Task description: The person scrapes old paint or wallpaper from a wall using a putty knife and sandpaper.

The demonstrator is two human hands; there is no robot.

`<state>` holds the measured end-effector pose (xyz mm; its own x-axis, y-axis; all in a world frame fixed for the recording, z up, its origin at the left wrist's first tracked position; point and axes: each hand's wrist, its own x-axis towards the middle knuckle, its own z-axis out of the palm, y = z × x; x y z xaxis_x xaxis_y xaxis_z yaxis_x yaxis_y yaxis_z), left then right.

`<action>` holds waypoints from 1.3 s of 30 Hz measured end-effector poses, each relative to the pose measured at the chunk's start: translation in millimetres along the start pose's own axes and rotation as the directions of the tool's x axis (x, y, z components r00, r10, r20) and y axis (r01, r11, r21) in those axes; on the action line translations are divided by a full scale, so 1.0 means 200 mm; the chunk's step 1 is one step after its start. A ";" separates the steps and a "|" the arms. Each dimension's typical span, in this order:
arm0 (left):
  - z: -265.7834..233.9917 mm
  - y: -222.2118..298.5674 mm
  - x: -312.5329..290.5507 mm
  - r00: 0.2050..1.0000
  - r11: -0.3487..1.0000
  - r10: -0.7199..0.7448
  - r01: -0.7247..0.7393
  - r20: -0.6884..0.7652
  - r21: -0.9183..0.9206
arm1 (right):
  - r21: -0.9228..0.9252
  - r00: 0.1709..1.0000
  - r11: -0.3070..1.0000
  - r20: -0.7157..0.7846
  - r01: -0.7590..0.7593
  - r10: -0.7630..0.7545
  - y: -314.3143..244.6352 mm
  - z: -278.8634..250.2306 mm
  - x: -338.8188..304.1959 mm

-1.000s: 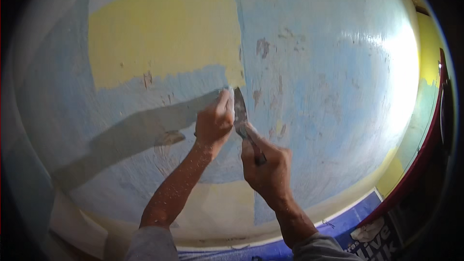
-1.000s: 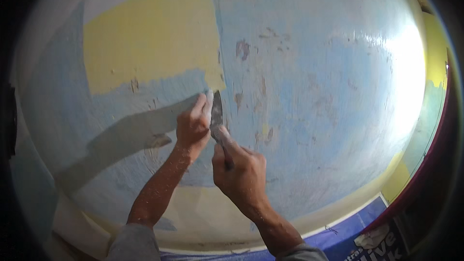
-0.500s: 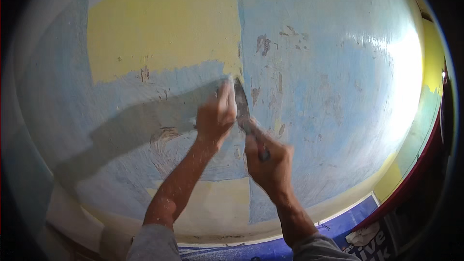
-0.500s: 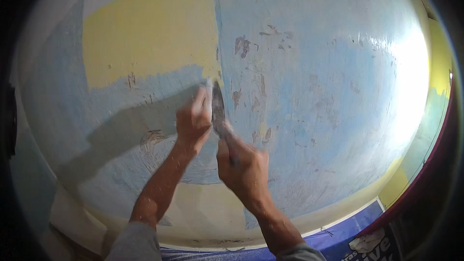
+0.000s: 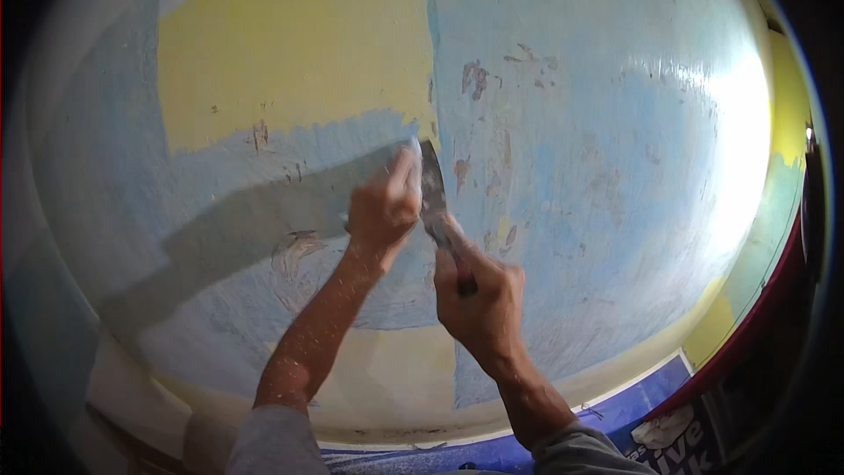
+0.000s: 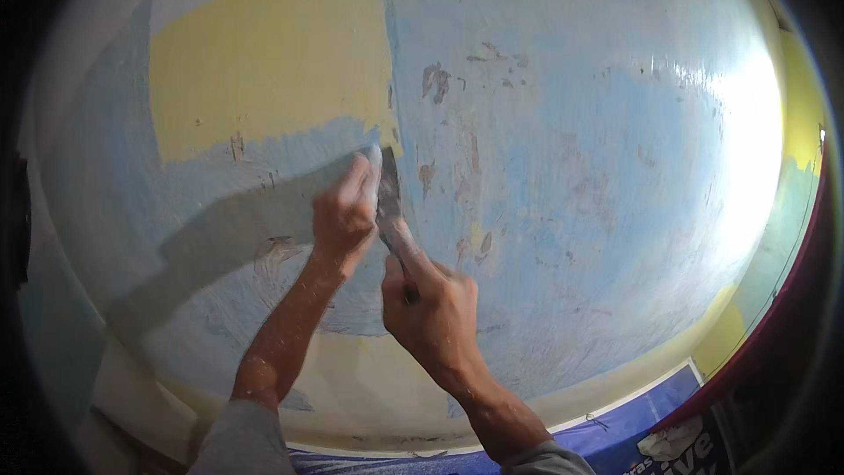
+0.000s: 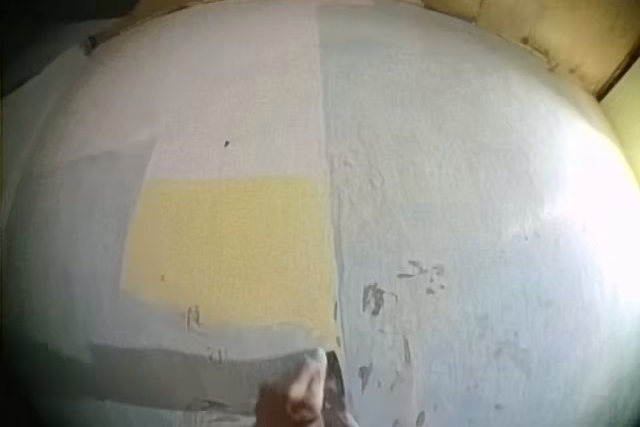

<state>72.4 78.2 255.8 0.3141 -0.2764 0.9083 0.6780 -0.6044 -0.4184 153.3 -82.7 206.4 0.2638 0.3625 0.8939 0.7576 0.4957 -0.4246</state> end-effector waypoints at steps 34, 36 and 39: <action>0.00 0.06 0.14 0.991 0.996 -0.060 0.067 0.121 -0.051 | -0.015 0.998 0.998 0.002 -0.068 0.068 -0.03 -0.10 0.11; 0.00 0.06 0.15 0.971 0.986 -0.116 0.138 0.211 -0.093 | -0.057 0.995 0.994 0.015 -0.096 0.097 -0.07 -0.12 0.12; 0.05 0.11 -0.02 1.000 1.000 -0.010 0.010 -0.005 -0.005 | -0.007 0.999 1.000 -0.036 -0.023 0.023 0.06 -0.06 -0.06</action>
<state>92.3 74.1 242.6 0.3037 -0.2742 0.9125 0.6776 -0.6111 -0.4092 167.9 -90.7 192.5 0.3025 0.3447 0.8887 0.7558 0.4814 -0.4440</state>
